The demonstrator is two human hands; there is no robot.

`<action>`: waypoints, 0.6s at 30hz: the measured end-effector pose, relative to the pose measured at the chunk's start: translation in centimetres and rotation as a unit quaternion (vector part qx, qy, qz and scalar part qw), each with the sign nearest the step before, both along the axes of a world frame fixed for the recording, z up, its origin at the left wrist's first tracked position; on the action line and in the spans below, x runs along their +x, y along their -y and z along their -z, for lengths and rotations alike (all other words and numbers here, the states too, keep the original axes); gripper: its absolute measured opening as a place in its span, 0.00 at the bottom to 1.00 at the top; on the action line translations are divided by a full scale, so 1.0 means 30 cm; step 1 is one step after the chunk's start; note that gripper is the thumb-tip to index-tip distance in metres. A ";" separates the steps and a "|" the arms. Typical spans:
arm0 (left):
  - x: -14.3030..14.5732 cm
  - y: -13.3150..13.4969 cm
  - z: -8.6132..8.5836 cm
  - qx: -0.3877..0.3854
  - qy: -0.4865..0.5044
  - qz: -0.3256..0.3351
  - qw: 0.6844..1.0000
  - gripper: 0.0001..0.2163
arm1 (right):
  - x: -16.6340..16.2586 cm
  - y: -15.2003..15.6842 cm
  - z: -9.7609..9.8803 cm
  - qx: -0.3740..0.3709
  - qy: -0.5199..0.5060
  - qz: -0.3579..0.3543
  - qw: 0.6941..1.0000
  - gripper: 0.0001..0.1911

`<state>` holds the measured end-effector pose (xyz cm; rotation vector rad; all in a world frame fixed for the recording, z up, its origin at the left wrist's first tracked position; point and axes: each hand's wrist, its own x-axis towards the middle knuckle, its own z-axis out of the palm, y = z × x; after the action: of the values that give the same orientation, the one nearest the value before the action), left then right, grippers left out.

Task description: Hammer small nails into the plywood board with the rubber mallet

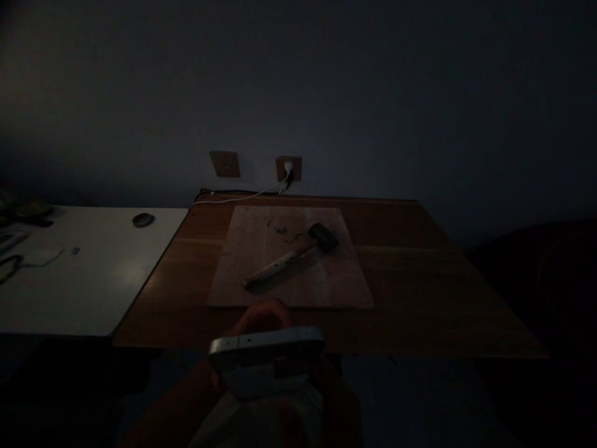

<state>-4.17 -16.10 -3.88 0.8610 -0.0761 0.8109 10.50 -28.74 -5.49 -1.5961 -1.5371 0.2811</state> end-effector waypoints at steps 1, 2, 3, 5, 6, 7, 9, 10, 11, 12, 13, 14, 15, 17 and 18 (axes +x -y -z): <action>0.000 0.002 -0.001 -0.004 -0.005 -0.002 1.000 0.43 | -0.005 0.000 -0.002 0.003 -0.009 0.003 1.000 0.29; -0.001 0.004 -0.002 -0.012 -0.015 -0.009 1.000 0.42 | -0.010 -0.003 -0.005 0.002 -0.019 0.005 1.000 0.29; -0.003 0.006 -0.004 -0.022 -0.026 -0.018 0.999 0.41 | -0.014 -0.007 -0.009 -0.004 -0.028 0.005 1.000 0.27; -0.006 0.009 -0.006 -0.031 -0.048 -0.026 0.998 0.41 | -0.016 -0.018 -0.019 -0.020 -0.036 0.004 0.999 0.23; -0.007 0.010 -0.006 -0.029 -0.049 -0.021 0.998 0.41 | -0.016 -0.022 -0.024 -0.023 -0.039 0.004 0.999 0.22; -0.008 0.010 -0.006 -0.024 -0.042 -0.014 0.999 0.41 | -0.015 -0.024 -0.027 -0.023 -0.043 0.003 0.999 0.21; -0.009 0.013 -0.007 -0.015 -0.020 -0.007 1.000 0.40 | -0.012 -0.022 -0.027 -0.017 -0.051 -0.003 0.999 0.21; -0.010 0.015 -0.008 -0.017 -0.013 -0.013 1.000 0.38 | -0.011 -0.019 -0.023 -0.012 -0.047 -0.003 0.999 0.21; -0.009 0.018 -0.009 -0.022 -0.011 -0.023 0.999 0.37 | -0.010 -0.013 -0.019 -0.006 -0.034 0.004 0.999 0.22; -0.009 0.022 -0.011 -0.030 -0.015 -0.034 0.999 0.35 | -0.010 -0.008 -0.013 -0.002 -0.015 0.016 1.000 0.23; -0.007 0.025 -0.012 -0.037 -0.023 -0.045 0.998 0.35 | -0.010 -0.002 -0.007 0.001 0.003 0.027 1.000 0.24; -0.006 0.028 -0.012 -0.041 -0.030 -0.049 0.998 0.36 | -0.011 0.003 -0.001 0.002 0.016 0.032 0.999 0.25; -0.004 0.031 -0.012 -0.042 -0.034 -0.048 0.997 0.38 | -0.012 0.006 0.003 0.002 0.020 0.030 0.999 0.27; 0.001 0.035 -0.012 -0.049 -0.038 -0.045 0.997 0.40 | -0.014 0.010 0.005 -0.003 0.009 0.016 1.000 0.28; 0.002 0.036 -0.013 -0.057 -0.038 -0.046 0.997 0.40 | -0.015 0.011 0.002 -0.006 0.003 0.018 1.000 0.28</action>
<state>-4.11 -17.18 -3.50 0.7915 0.0772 0.8602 10.04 -29.07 -5.57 -1.6346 -1.5124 0.2659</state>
